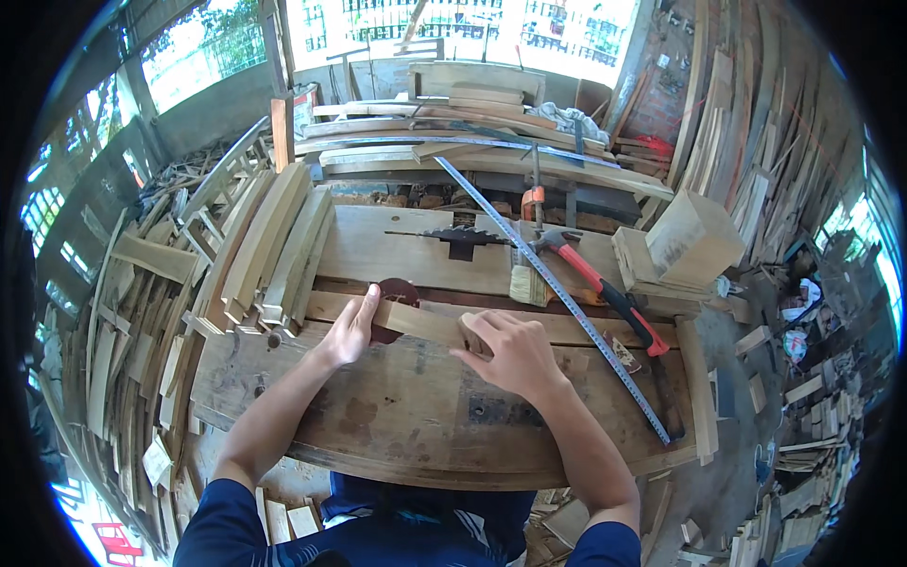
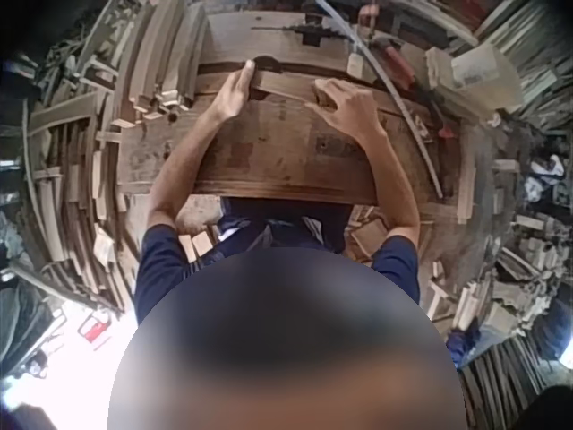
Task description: Sanding a piece of wood and then applying a liquid finish using a brush.
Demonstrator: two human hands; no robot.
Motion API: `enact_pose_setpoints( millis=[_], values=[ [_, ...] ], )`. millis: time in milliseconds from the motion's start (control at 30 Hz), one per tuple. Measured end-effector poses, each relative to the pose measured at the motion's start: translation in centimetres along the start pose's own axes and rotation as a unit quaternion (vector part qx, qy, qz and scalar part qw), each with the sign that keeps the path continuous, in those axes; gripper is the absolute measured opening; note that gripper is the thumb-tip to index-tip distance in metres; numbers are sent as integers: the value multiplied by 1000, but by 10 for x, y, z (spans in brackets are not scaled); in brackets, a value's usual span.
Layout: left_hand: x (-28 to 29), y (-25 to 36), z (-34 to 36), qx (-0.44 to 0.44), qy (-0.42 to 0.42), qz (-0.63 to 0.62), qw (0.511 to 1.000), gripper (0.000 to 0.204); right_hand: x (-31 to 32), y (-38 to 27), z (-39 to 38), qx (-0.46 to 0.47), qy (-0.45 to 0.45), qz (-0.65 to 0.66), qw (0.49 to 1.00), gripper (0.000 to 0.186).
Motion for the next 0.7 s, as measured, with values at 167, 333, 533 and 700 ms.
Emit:
enact_pose_setpoints(
  millis=[167, 333, 533, 700],
  values=[
    [1, -14, 2, -16, 18, 17, 1000, 84, 6, 4, 4, -72, 3, -24, 997, 44],
    [-7, -2, 3, -4, 29, -26, 999, 85, 5, 7, 2, 6, 1, 4, 1000, 47],
    [-1, 3, 3, 31, -15, -46, 998, 85, 1, 11, 2, -21, 24, -7, 999, 48],
    [0, 1, -1, 24, -25, -47, 998, 85, 2, 5, 3, -47, 22, -5, 999, 49]
  ],
)
Point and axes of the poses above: each hand's wrist, its own z-axis towards the middle knuckle, its own x-axis out of the back of the hand, y = z × x, the point moved 1 cm from there along z, towards the middle knuckle, and after that the axes turned 5 degrees about -y, right-handed, at the moved point
